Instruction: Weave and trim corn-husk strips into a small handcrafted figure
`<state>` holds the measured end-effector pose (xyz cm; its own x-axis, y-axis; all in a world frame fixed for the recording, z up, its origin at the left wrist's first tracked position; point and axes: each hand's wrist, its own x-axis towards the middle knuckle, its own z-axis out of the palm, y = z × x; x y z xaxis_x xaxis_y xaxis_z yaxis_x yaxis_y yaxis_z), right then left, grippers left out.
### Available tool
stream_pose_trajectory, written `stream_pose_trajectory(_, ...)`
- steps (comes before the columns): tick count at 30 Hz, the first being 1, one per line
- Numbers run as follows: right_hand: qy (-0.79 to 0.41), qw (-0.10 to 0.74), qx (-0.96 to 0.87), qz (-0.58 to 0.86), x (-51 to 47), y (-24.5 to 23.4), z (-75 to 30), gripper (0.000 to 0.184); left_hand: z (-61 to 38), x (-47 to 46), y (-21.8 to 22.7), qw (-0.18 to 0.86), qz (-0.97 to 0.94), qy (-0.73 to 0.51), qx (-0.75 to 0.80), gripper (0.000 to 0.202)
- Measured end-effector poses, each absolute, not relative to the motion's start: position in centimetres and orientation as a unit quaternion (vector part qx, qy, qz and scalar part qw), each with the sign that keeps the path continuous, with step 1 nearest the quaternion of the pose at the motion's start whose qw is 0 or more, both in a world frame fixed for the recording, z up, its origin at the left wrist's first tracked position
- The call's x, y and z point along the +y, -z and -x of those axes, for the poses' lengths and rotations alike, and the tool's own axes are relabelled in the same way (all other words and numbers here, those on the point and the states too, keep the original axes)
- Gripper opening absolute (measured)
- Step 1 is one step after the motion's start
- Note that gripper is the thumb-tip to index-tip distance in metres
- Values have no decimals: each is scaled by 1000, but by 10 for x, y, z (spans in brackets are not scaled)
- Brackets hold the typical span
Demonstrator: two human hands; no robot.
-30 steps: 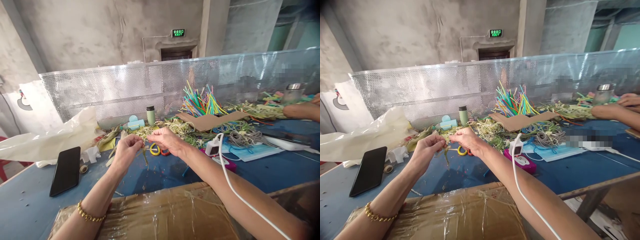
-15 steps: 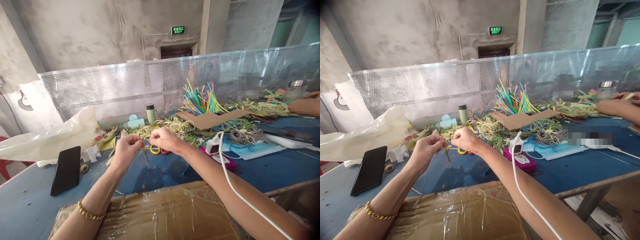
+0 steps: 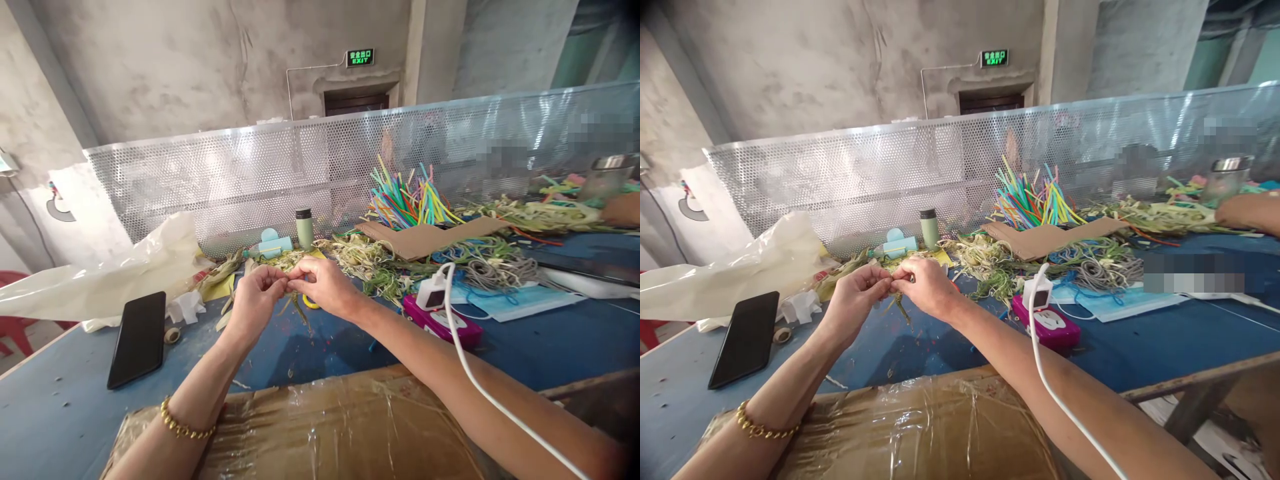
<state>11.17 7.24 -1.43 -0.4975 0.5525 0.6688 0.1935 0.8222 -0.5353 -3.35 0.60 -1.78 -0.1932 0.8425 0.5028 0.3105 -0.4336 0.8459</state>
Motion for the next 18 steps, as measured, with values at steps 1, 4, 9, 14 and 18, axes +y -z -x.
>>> stream_pose_trajectory(1, -205, 452, -840, 220, 73, 15, -111, 7, 34, 6, 18, 217, -598, -601, 484, 10)
stream_pose_trajectory(4, -222, 453, -834, 223, 71, 14, -112, 9, 34, 6, 18, 214, -603, -597, 483, 9)
stream_pose_trajectory(9, -221, 466, -817, 259, 66, 11, -113, 8, 31, 3, 15, 253, -598, -595, 473, 19)
stream_pose_trajectory(14, -215, 456, -822, 264, 66, 11, -112, 9, 32, 5, 16, 249, -568, -626, 473, 26)
stream_pose_trajectory(18, -234, 451, -824, 251, 68, 14, -111, 10, 33, 5, 17, 175, -588, -625, 483, 22)
